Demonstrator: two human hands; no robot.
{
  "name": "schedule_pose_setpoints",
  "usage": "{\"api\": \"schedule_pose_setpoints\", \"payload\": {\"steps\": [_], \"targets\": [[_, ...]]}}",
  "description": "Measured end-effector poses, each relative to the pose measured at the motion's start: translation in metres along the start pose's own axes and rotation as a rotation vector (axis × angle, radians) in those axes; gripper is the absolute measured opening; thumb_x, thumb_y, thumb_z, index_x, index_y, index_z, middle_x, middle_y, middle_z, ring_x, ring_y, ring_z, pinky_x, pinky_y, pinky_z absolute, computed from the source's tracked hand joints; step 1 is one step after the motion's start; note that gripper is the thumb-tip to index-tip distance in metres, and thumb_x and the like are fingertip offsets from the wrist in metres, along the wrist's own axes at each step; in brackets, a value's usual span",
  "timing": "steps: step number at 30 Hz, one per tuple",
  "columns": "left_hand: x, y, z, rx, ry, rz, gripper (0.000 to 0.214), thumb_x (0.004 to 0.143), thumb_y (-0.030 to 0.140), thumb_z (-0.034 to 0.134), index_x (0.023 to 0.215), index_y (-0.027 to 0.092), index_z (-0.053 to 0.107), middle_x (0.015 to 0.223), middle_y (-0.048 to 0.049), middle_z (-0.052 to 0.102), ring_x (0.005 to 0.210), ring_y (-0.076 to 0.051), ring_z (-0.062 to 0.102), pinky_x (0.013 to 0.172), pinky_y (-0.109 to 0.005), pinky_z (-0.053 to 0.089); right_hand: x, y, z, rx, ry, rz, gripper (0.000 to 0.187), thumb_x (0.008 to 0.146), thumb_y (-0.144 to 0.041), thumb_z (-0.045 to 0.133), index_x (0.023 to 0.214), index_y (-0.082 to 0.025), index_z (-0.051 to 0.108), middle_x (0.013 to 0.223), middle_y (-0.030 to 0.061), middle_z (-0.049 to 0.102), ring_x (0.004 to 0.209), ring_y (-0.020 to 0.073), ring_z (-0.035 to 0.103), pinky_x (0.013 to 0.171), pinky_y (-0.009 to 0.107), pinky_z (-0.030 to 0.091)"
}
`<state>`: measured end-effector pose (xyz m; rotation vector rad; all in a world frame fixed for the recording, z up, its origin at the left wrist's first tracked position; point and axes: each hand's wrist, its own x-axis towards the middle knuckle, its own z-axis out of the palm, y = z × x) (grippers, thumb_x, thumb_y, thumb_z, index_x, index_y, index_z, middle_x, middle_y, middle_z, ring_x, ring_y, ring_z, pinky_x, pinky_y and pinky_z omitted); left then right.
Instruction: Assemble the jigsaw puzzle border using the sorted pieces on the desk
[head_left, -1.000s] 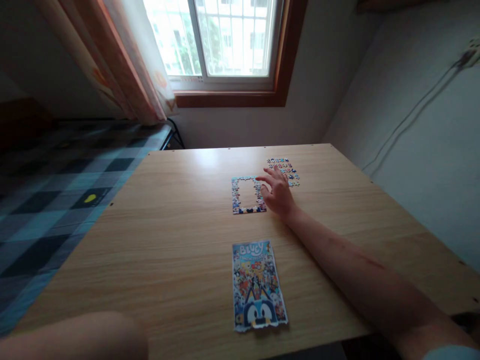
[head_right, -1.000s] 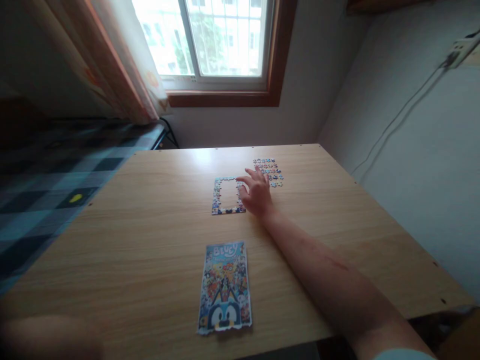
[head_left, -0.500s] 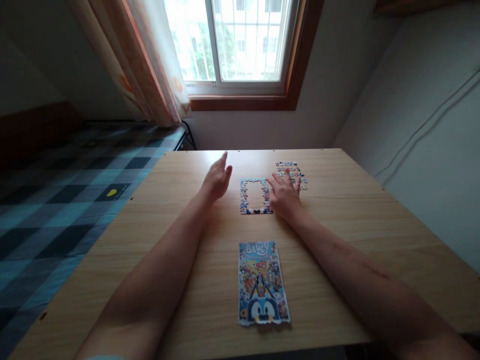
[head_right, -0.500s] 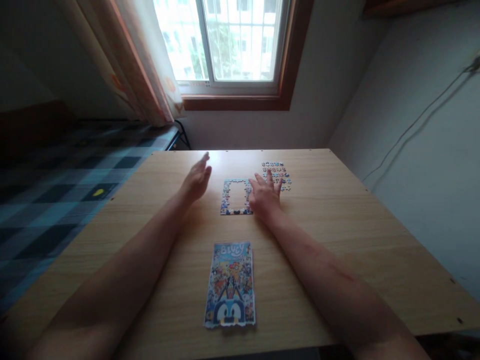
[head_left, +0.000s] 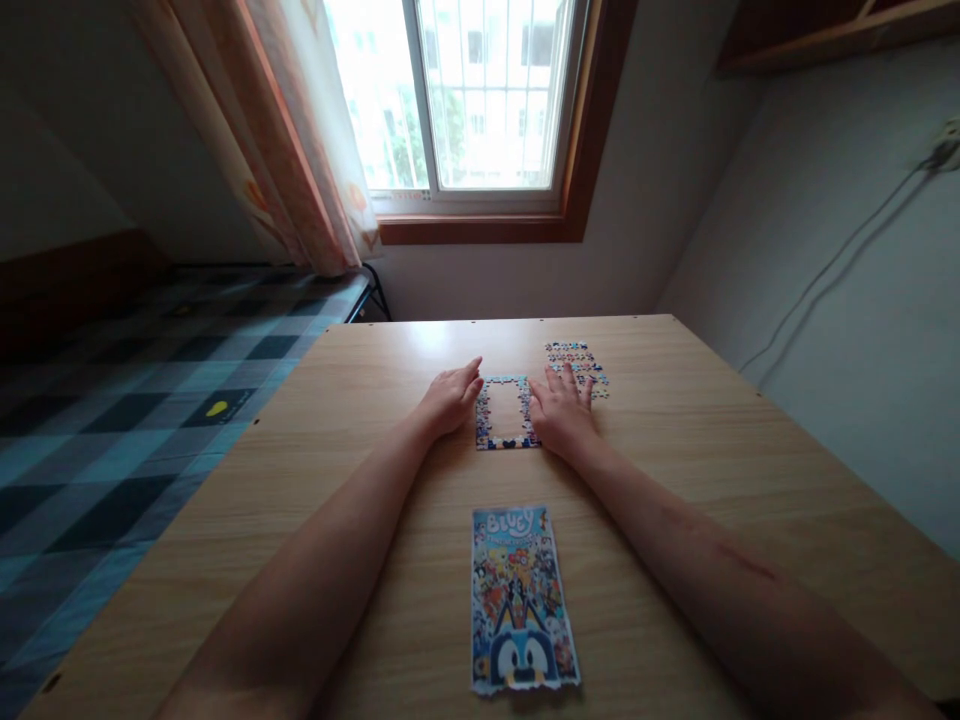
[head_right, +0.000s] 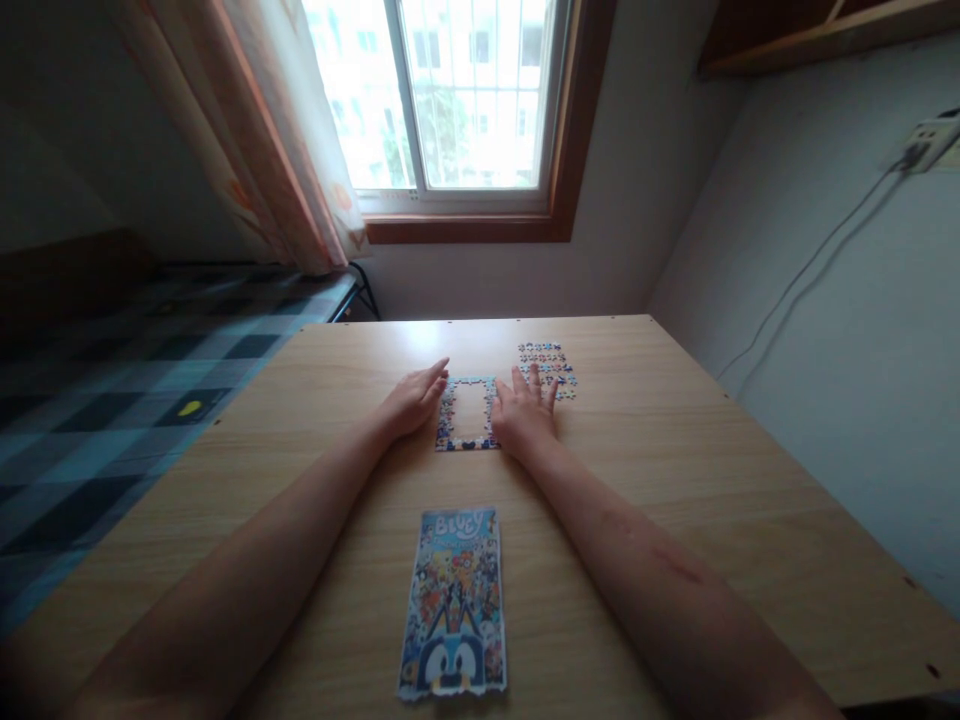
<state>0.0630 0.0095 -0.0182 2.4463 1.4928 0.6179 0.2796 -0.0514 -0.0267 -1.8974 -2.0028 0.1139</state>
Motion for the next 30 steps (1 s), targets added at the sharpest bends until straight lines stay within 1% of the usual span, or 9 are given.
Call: {"api": "schedule_pose_setpoints", "payload": {"steps": [5, 10, 12, 15, 17, 24, 30], "targets": [[-0.001, 0.001, -0.004, -0.015, 0.017, 0.022, 0.056, 0.1, 0.041, 0.031, 0.149, 0.018, 0.042, 0.13, -0.0089, 0.065, 0.124, -0.027, 0.056, 0.108, -0.041, 0.04, -0.001, -0.001, 0.0, -0.007, 0.01, -0.02, 0.048, 0.096, -0.031, 0.037, 0.141, -0.026, 0.054, 0.161, 0.0082, 0.029, 0.152, 0.0353, 0.01, 0.117, 0.067, 0.003], [-0.001, 0.002, -0.006, -0.02, 0.036, 0.036, 0.054, 0.1, 0.039, 0.032, 0.148, 0.017, 0.045, 0.128, -0.0107, 0.066, 0.121, -0.026, 0.058, 0.107, -0.041, 0.042, -0.003, -0.005, -0.005, -0.006, -0.017, -0.028, 0.046, 0.095, -0.032, 0.04, 0.138, -0.027, 0.057, 0.161, 0.0083, 0.029, 0.152, 0.036, 0.01, 0.117, 0.067, 0.005], [-0.001, 0.001, -0.006, -0.004, 0.043, 0.039, 0.054, 0.098, 0.038, 0.037, 0.146, 0.016, 0.047, 0.125, -0.0115, 0.067, 0.118, -0.027, 0.06, 0.105, -0.042, 0.044, -0.004, -0.006, -0.008, -0.008, -0.019, -0.03, 0.045, 0.094, -0.032, 0.043, 0.136, -0.028, 0.059, 0.161, 0.0078, 0.029, 0.152, 0.036, 0.01, 0.117, 0.068, 0.005], [0.0, -0.002, -0.005, 0.029, 0.042, 0.076, 0.054, 0.09, 0.033, 0.049, 0.142, 0.018, 0.051, 0.122, -0.011, 0.068, 0.114, -0.027, 0.061, 0.104, -0.041, 0.045, -0.005, -0.007, -0.01, -0.011, -0.018, -0.035, 0.042, 0.093, -0.032, 0.047, 0.132, -0.03, 0.061, 0.161, 0.0069, 0.029, 0.152, 0.0355, 0.01, 0.116, 0.068, 0.005], [0.0, -0.004, -0.004, 0.035, 0.051, 0.097, 0.053, 0.087, 0.03, 0.053, 0.139, 0.019, 0.054, 0.121, -0.01, 0.069, 0.113, -0.027, 0.061, 0.104, -0.04, 0.045, -0.005, -0.008, -0.011, -0.008, -0.014, -0.038, 0.041, 0.092, -0.033, 0.048, 0.13, -0.03, 0.063, 0.161, 0.0069, 0.029, 0.152, 0.0352, 0.01, 0.117, 0.067, 0.005], [0.0, -0.01, -0.003, 0.014, 0.09, 0.122, 0.046, 0.085, 0.029, 0.054, 0.13, 0.021, 0.06, 0.117, -0.0088, 0.07, 0.111, -0.026, 0.061, 0.103, -0.042, 0.046, -0.006, -0.008, -0.01, 0.007, 0.01, -0.058, 0.038, 0.091, -0.032, 0.05, 0.125, -0.027, 0.066, 0.16, 0.0067, 0.03, 0.152, 0.0352, 0.01, 0.118, 0.065, 0.004], [0.001, -0.008, -0.005, 0.041, 0.092, 0.136, 0.039, 0.085, 0.027, 0.054, 0.122, 0.021, 0.065, 0.112, -0.0075, 0.071, 0.107, -0.026, 0.062, 0.102, -0.042, 0.045, -0.007, -0.008, -0.01, 0.02, 0.022, -0.084, 0.038, 0.09, -0.033, 0.05, 0.123, -0.026, 0.067, 0.16, 0.0073, 0.032, 0.151, 0.0355, 0.011, 0.118, 0.064, 0.004]]}}
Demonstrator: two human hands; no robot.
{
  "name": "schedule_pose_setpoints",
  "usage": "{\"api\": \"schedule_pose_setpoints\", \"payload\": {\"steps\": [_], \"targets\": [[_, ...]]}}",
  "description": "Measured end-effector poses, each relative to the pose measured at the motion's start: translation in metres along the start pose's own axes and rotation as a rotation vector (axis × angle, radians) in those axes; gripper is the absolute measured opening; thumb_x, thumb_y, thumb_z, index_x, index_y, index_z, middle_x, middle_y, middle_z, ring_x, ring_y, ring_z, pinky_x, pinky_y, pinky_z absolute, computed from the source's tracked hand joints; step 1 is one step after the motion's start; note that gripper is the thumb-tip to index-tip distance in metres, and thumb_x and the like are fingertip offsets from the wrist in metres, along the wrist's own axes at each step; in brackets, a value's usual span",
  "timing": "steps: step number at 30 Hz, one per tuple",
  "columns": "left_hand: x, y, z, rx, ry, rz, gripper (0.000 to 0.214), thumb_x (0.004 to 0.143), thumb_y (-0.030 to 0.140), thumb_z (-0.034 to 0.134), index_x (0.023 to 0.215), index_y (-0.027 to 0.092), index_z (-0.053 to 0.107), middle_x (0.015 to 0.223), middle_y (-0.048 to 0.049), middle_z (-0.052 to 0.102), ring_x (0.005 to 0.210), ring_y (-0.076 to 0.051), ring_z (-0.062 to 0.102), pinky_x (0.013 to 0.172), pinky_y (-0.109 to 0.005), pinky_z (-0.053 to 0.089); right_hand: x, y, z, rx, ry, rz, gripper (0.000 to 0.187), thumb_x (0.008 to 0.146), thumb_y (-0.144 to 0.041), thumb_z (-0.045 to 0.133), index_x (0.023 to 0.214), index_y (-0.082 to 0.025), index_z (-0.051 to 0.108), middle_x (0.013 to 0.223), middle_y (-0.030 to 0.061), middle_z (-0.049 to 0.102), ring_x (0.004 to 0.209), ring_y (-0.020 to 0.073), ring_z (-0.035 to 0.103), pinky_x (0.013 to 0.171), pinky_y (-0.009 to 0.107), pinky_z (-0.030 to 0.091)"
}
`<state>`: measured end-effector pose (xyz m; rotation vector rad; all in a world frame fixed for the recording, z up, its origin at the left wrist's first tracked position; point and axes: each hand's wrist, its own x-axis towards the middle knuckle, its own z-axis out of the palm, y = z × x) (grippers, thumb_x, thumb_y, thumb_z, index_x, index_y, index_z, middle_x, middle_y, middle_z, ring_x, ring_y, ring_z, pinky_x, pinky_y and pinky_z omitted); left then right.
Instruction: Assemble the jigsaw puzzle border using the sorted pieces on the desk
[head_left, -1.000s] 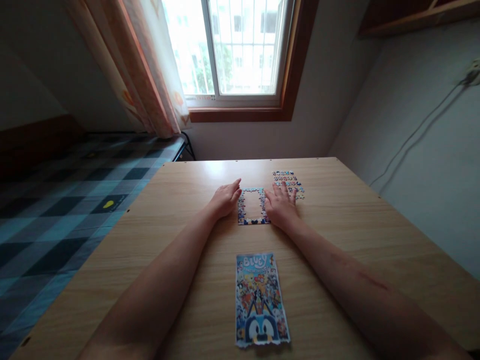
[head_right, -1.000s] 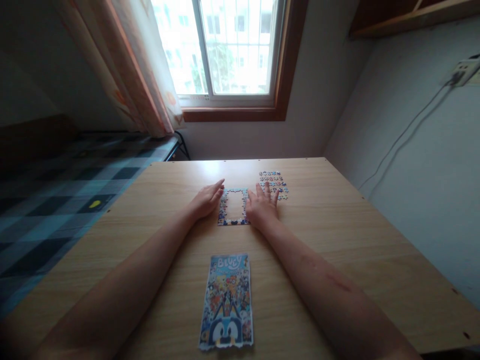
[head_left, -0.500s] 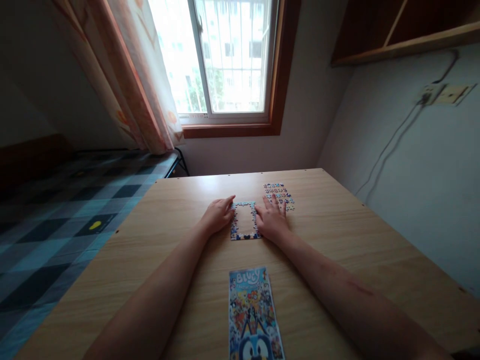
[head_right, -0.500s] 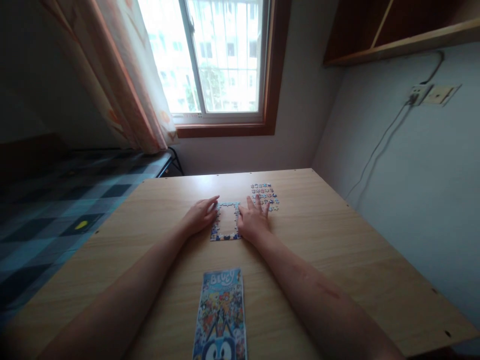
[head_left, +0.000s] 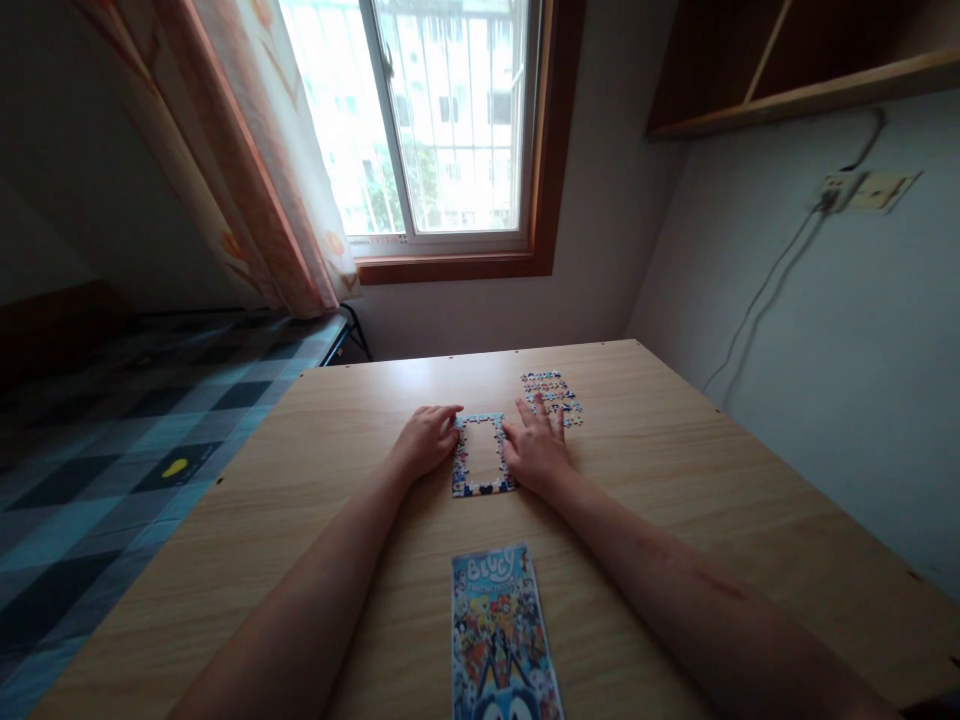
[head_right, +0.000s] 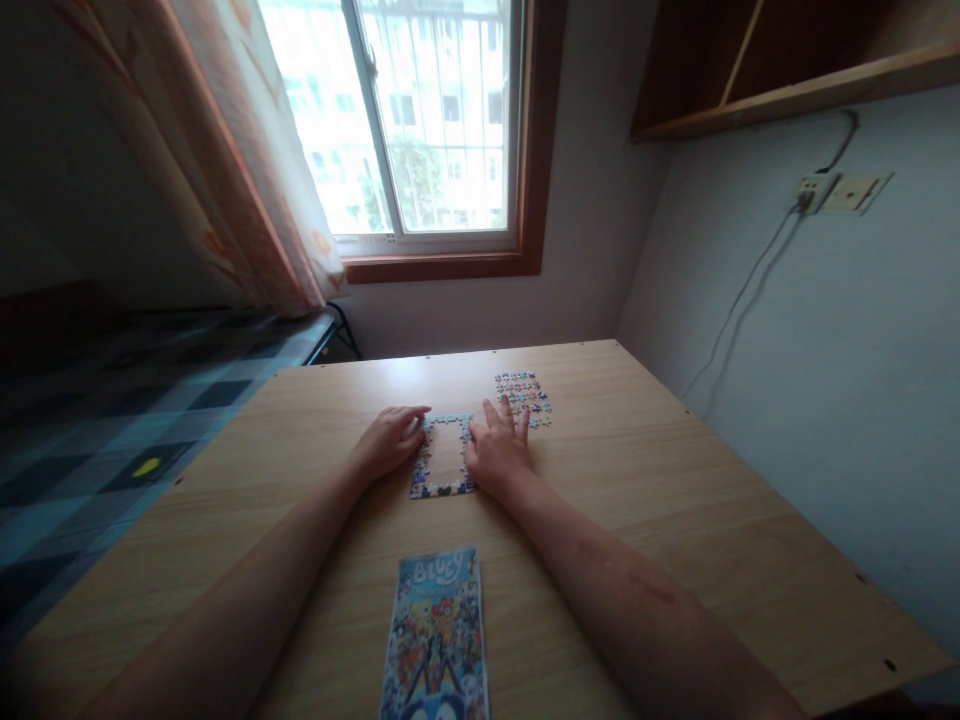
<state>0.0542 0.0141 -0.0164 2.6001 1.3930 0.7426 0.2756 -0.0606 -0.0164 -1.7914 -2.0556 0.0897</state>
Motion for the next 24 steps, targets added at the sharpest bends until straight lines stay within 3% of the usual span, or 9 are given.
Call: {"api": "schedule_pose_setpoints", "payload": {"steps": [11, 18, 24], "targets": [[0.001, -0.002, -0.001, -0.028, 0.024, -0.041, 0.037, 0.084, 0.027, 0.054, 0.118, 0.02, 0.068, 0.103, -0.0068, 0.073, 0.101, -0.026, 0.062, 0.097, -0.041, 0.047, 0.003, 0.003, 0.003, 0.078, 0.02, 0.004, 0.039, 0.089, -0.032, 0.054, 0.125, -0.029, 0.066, 0.16, 0.0061, 0.031, 0.152, 0.0341, 0.011, 0.117, 0.065, 0.003], [0.005, -0.016, 0.003, -0.061, 0.111, -0.22, 0.039, 0.089, 0.034, 0.048, 0.114, 0.015, 0.071, 0.115, -0.0113, 0.072, 0.108, -0.026, 0.064, 0.102, -0.038, 0.046, 0.01, 0.009, 0.008, 0.195, 0.1, 0.048, 0.04, 0.09, -0.03, 0.053, 0.129, -0.028, 0.064, 0.157, 0.0049, 0.037, 0.151, 0.0317, 0.016, 0.119, 0.062, 0.005], [0.006, -0.018, 0.004, -0.065, 0.112, -0.218, 0.031, 0.085, 0.031, 0.053, 0.098, 0.02, 0.079, 0.108, -0.0069, 0.075, 0.103, -0.023, 0.066, 0.101, -0.034, 0.047, 0.01, 0.011, 0.01, 0.254, 0.13, 0.048, 0.041, 0.089, -0.019, 0.048, 0.124, -0.027, 0.067, 0.154, 0.0023, 0.043, 0.15, 0.0303, 0.019, 0.12, 0.061, 0.006]]}}
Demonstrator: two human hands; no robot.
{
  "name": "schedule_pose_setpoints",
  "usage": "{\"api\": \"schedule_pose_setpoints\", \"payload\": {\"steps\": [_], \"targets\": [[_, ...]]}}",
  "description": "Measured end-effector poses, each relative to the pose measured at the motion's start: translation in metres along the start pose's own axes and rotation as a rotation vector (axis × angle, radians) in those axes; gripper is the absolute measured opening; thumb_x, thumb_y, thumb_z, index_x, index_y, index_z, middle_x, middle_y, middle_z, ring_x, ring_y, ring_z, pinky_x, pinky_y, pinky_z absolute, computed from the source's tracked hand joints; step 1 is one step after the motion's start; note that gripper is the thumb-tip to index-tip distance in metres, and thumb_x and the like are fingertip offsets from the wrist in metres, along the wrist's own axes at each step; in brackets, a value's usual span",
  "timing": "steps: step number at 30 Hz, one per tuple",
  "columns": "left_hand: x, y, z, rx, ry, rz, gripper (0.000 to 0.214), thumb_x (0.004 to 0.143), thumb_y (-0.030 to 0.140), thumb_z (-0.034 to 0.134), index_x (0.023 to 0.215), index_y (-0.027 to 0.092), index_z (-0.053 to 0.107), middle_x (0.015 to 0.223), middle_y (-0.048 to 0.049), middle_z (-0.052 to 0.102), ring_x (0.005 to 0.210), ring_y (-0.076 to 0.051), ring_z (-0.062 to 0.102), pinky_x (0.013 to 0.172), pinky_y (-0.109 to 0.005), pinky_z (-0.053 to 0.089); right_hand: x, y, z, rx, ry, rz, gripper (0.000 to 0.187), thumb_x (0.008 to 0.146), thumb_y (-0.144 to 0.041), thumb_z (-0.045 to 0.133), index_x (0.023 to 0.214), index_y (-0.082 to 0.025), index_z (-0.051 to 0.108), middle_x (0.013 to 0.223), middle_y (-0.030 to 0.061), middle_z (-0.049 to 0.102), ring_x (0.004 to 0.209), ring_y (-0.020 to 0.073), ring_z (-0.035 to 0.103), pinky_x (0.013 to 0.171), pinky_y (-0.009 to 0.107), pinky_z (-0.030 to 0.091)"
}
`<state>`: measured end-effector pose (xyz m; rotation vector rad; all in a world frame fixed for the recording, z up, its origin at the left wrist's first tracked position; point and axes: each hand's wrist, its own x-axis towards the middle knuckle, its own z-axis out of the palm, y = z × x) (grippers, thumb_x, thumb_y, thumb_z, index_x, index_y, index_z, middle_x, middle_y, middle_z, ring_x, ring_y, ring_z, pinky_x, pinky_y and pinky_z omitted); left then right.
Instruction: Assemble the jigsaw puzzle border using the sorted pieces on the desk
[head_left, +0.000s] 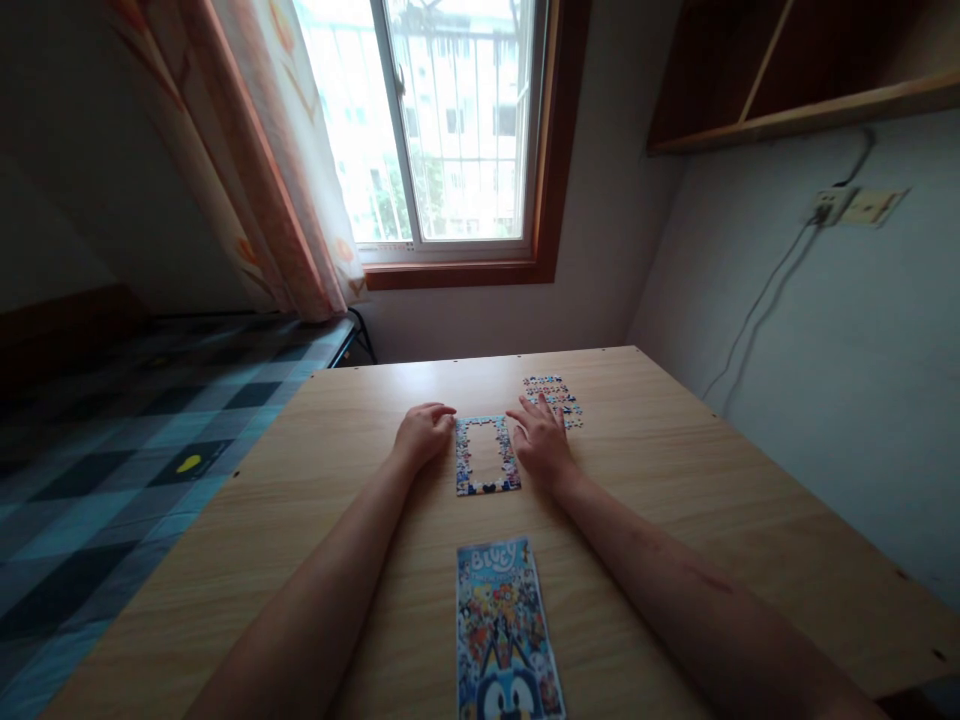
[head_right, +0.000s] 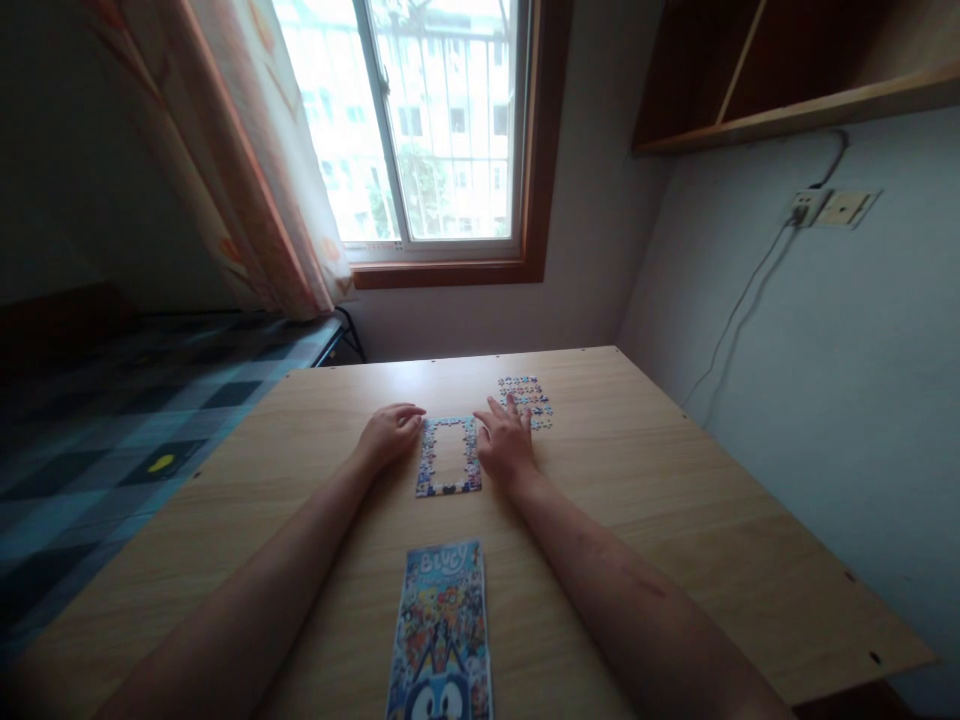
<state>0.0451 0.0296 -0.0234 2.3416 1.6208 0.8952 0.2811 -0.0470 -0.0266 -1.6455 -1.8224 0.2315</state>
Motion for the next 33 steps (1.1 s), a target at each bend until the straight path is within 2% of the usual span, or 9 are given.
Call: {"api": "schedule_pose_setpoints", "payload": {"steps": [5, 8, 16, 20, 24, 27, 29, 33], "targets": [[-0.002, 0.003, 0.0, 0.025, -0.003, 0.054, 0.034, 0.089, 0.036, 0.05, 0.091, 0.021, 0.081, 0.102, -0.0067, 0.076, 0.105, -0.024, 0.065, 0.099, -0.033, 0.048, -0.004, 0.0, 0.002, 0.008, 0.03, -0.065, 0.04, 0.087, -0.016, 0.049, 0.119, -0.027, 0.069, 0.151, 0.0028, 0.047, 0.15, 0.0277, 0.022, 0.122, 0.058, 0.006], [-0.003, 0.003, -0.001, 0.022, -0.002, 0.063, 0.033, 0.088, 0.035, 0.051, 0.089, 0.022, 0.081, 0.098, -0.0055, 0.076, 0.099, -0.022, 0.066, 0.097, -0.031, 0.049, -0.004, 0.0, 0.003, 0.006, 0.038, -0.05, 0.038, 0.087, -0.016, 0.049, 0.117, -0.026, 0.071, 0.149, 0.0043, 0.049, 0.148, 0.0282, 0.026, 0.121, 0.058, 0.008], [-0.002, 0.004, -0.001, -0.057, 0.015, 0.024, 0.027, 0.085, 0.032, 0.054, 0.085, 0.022, 0.08, 0.096, -0.0054, 0.076, 0.094, -0.022, 0.067, 0.095, -0.031, 0.049, -0.004, 0.001, 0.003, -0.002, 0.069, -0.059, 0.036, 0.087, -0.016, 0.05, 0.114, -0.024, 0.072, 0.145, 0.0063, 0.053, 0.145, 0.0284, 0.031, 0.121, 0.057, 0.012], [-0.002, 0.004, -0.004, -0.116, 0.074, -0.058, 0.026, 0.083, 0.03, 0.053, 0.085, 0.021, 0.078, 0.098, -0.0056, 0.076, 0.094, -0.022, 0.067, 0.093, -0.031, 0.048, -0.008, -0.001, 0.004, -0.001, 0.105, -0.16, 0.036, 0.087, -0.015, 0.049, 0.114, -0.024, 0.071, 0.142, 0.0055, 0.055, 0.145, 0.0284, 0.032, 0.121, 0.057, 0.012], [-0.005, -0.003, -0.011, -0.165, 0.208, -0.226, 0.032, 0.087, 0.037, 0.045, 0.085, 0.018, 0.072, 0.088, -0.0073, 0.075, 0.082, -0.022, 0.067, 0.075, -0.03, 0.049, -0.006, 0.002, -0.001, 0.02, 0.186, -0.214, 0.037, 0.086, -0.014, 0.05, 0.114, -0.026, 0.071, 0.141, 0.0036, 0.056, 0.144, 0.0282, 0.034, 0.12, 0.057, 0.017], [-0.007, -0.008, -0.014, -0.211, 0.292, -0.319, 0.037, 0.086, 0.047, 0.045, 0.069, 0.019, 0.062, 0.066, -0.0037, 0.066, 0.063, -0.019, 0.06, 0.062, -0.028, 0.044, 0.01, 0.013, -0.015, -0.011, 0.224, -0.317, 0.034, 0.084, -0.013, 0.052, 0.107, -0.025, 0.073, 0.135, 0.0035, 0.062, 0.139, 0.0257, 0.041, 0.12, 0.05, 0.023], [-0.008, -0.009, -0.014, -0.267, 0.327, -0.357, 0.038, 0.082, 0.05, 0.048, 0.058, 0.021, 0.052, 0.055, 0.0003, 0.055, 0.056, -0.016, 0.052, 0.057, -0.026, 0.039, 0.029, 0.024, -0.029, -0.063, 0.205, -0.339, 0.031, 0.085, -0.014, 0.053, 0.104, -0.024, 0.075, 0.126, 0.0039, 0.067, 0.128, 0.0221, 0.051, 0.115, 0.042, 0.032], [-0.008, -0.007, -0.014, -0.361, 0.333, -0.384, 0.04, 0.076, 0.046, 0.05, 0.05, 0.022, 0.034, 0.047, 0.0045, 0.031, 0.049, -0.012, 0.035, 0.051, -0.025, 0.029, 0.081, 0.054, -0.058, -0.207, 0.028, -0.106, 0.029, 0.086, -0.017, 0.055, 0.105, -0.023, 0.076, 0.118, 0.0033, 0.071, 0.119, 0.0206, 0.058, 0.11, 0.035, 0.038]]}}
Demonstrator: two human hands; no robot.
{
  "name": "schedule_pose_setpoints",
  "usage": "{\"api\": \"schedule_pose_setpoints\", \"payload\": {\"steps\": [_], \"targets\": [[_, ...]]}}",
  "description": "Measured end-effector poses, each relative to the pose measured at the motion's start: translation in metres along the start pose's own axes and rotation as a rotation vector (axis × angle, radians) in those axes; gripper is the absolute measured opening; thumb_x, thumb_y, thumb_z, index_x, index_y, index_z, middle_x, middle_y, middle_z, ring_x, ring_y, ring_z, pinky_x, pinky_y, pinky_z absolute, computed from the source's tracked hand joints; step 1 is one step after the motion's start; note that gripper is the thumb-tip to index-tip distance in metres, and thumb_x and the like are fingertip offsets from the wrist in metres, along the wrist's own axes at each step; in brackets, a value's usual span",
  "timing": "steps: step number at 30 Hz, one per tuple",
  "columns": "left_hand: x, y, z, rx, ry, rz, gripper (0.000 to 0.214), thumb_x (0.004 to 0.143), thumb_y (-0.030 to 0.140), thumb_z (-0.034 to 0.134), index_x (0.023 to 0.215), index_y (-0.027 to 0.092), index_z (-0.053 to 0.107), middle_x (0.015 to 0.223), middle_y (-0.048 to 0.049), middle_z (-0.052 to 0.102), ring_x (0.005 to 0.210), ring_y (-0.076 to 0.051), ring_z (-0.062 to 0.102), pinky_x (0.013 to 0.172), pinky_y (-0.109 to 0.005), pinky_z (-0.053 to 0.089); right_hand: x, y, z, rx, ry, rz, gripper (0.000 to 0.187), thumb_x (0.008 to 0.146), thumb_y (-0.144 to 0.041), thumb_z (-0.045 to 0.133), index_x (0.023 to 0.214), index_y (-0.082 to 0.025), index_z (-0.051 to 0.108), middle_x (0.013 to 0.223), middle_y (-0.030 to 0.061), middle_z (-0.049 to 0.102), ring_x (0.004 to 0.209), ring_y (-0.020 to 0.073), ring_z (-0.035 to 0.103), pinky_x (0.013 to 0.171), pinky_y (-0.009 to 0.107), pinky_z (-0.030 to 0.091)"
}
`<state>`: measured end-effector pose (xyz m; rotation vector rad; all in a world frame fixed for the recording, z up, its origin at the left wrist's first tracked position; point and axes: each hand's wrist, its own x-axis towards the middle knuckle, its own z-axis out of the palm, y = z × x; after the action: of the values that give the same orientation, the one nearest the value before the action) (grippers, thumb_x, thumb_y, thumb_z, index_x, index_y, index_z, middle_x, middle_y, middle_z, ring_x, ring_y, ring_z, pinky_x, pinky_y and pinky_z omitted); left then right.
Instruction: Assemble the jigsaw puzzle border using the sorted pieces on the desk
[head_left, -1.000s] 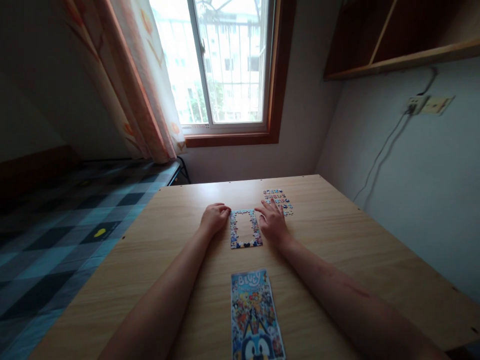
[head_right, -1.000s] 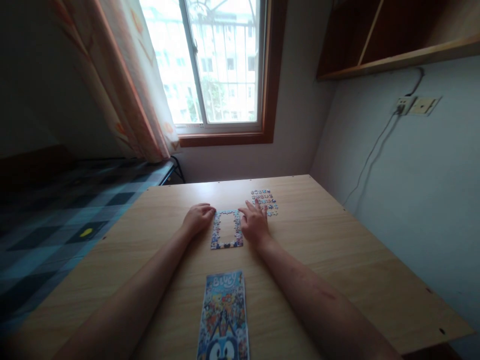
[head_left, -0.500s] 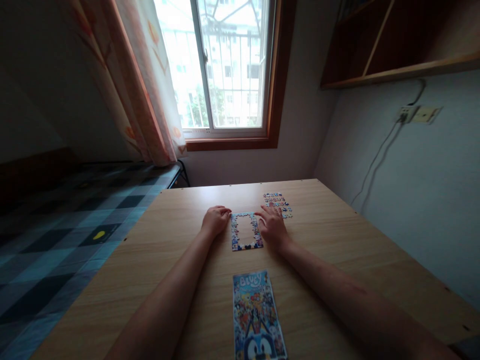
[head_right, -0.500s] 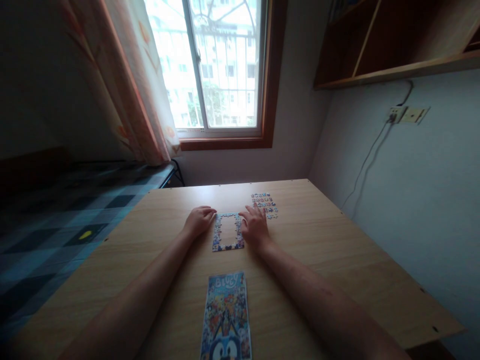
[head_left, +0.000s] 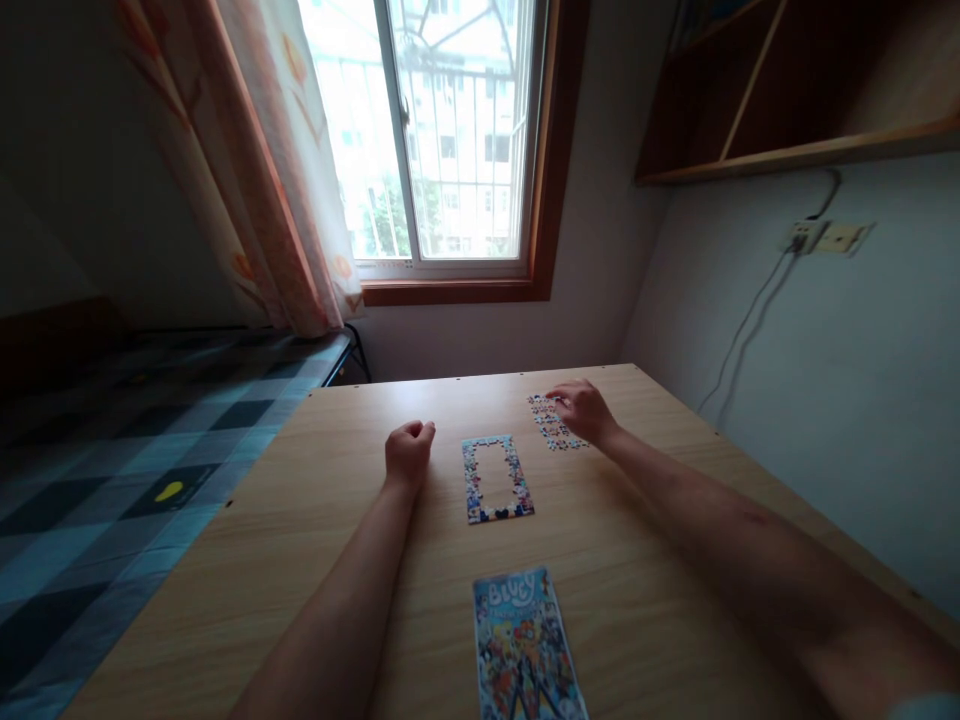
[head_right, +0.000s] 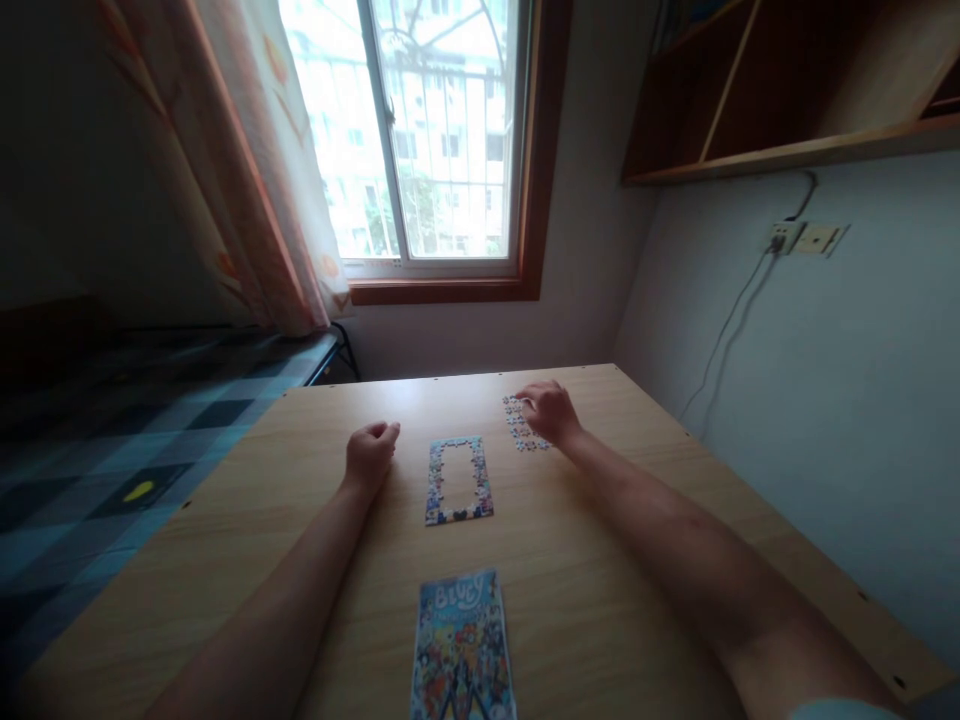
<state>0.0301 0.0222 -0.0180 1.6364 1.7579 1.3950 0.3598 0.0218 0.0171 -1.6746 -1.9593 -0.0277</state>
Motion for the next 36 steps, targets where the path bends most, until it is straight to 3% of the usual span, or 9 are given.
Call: {"api": "schedule_pose_setpoints", "payload": {"steps": [5, 9, 17, 26, 36], "targets": [[-0.001, 0.003, 0.001, -0.022, 0.002, -0.023, 0.041, 0.076, 0.045, 0.049, 0.049, 0.022, 0.029, 0.051, 0.0046, 0.021, 0.049, -0.011, 0.026, 0.05, -0.026, 0.024, 0.055, 0.039, -0.01, -0.043, -0.126, 0.144, 0.032, 0.084, -0.015, 0.055, 0.108, -0.019, 0.076, 0.113, 0.0066, 0.073, 0.104, 0.0198, 0.067, 0.096, 0.028, 0.048], [-0.002, 0.006, 0.0, -0.009, 0.021, -0.028, 0.041, 0.077, 0.044, 0.049, 0.049, 0.021, 0.029, 0.051, 0.0041, 0.022, 0.05, -0.011, 0.027, 0.051, -0.026, 0.024, 0.077, 0.052, 0.0, -0.049, -0.275, 0.18, 0.029, 0.082, -0.017, 0.064, 0.108, -0.021, 0.076, 0.105, 0.0052, 0.076, 0.093, 0.0167, 0.069, 0.087, 0.023, 0.049], [-0.003, 0.01, -0.001, 0.005, -0.007, -0.004, 0.042, 0.079, 0.044, 0.049, 0.05, 0.021, 0.029, 0.053, 0.0042, 0.022, 0.05, -0.01, 0.028, 0.052, -0.026, 0.023, 0.092, 0.064, 0.029, -0.047, -0.453, 0.21, 0.037, 0.082, -0.022, 0.071, 0.118, -0.016, 0.072, 0.103, 0.0071, 0.076, 0.08, 0.0122, 0.069, 0.074, 0.017, 0.049], [-0.003, 0.011, -0.001, 0.041, -0.031, 0.016, 0.042, 0.081, 0.043, 0.049, 0.05, 0.021, 0.03, 0.051, 0.0041, 0.024, 0.05, -0.011, 0.029, 0.052, -0.026, 0.024, 0.111, 0.064, 0.025, -0.16, -0.545, 0.182, 0.031, 0.064, -0.029, 0.083, 0.094, -0.025, 0.08, 0.093, 0.001, 0.077, 0.082, 0.0158, 0.069, 0.074, 0.02, 0.048], [-0.004, 0.013, -0.002, 0.042, -0.041, 0.032, 0.042, 0.081, 0.043, 0.049, 0.051, 0.021, 0.03, 0.05, 0.0043, 0.025, 0.05, -0.011, 0.029, 0.052, -0.026, 0.024, 0.116, 0.057, 0.025, -0.2, -0.547, 0.16, 0.027, 0.058, -0.029, 0.084, 0.085, -0.026, 0.08, 0.088, 0.0001, 0.076, 0.081, 0.0144, 0.068, 0.075, 0.019, 0.048]]}}
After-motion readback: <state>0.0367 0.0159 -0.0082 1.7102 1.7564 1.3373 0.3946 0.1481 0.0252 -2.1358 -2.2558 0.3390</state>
